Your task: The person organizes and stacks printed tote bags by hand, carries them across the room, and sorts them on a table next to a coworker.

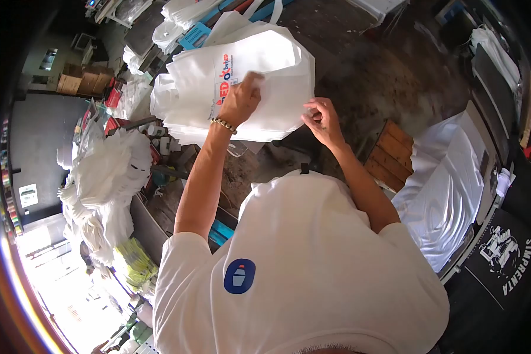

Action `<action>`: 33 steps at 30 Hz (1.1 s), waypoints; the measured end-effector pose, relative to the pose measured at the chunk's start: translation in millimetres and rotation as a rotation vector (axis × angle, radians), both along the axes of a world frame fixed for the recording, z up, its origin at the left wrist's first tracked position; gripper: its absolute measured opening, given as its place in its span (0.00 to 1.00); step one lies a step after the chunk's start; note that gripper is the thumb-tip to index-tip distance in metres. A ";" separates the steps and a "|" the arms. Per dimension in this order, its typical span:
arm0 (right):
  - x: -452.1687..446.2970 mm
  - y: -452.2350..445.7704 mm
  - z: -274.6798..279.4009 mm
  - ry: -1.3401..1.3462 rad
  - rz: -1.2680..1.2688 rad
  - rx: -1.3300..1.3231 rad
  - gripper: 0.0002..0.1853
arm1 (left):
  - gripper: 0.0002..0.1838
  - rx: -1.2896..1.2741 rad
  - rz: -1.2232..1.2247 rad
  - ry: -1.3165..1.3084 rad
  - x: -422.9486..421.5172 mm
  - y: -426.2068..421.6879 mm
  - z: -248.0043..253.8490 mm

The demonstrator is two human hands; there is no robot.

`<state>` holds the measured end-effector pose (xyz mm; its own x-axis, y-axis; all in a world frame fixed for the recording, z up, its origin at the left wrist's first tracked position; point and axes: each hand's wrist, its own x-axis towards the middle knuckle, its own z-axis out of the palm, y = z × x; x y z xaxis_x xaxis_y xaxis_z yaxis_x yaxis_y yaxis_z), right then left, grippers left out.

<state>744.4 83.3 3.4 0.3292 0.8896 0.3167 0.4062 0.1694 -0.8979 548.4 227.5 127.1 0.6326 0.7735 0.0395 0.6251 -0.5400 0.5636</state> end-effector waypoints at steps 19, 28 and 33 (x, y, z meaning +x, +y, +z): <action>8.4 5.4 -6.9 -0.069 0.054 0.042 0.18 | 0.06 0.188 -0.037 -0.087 11.0 -9.1 -4.6; 2.6 7.1 -3.7 -0.015 -0.051 0.027 0.25 | 0.07 0.266 -0.245 0.144 30.9 -46.2 -52.2; 1.9 8.0 -11.6 0.112 -0.105 -0.025 0.27 | 0.06 0.229 -0.105 0.201 35.7 -38.3 -43.9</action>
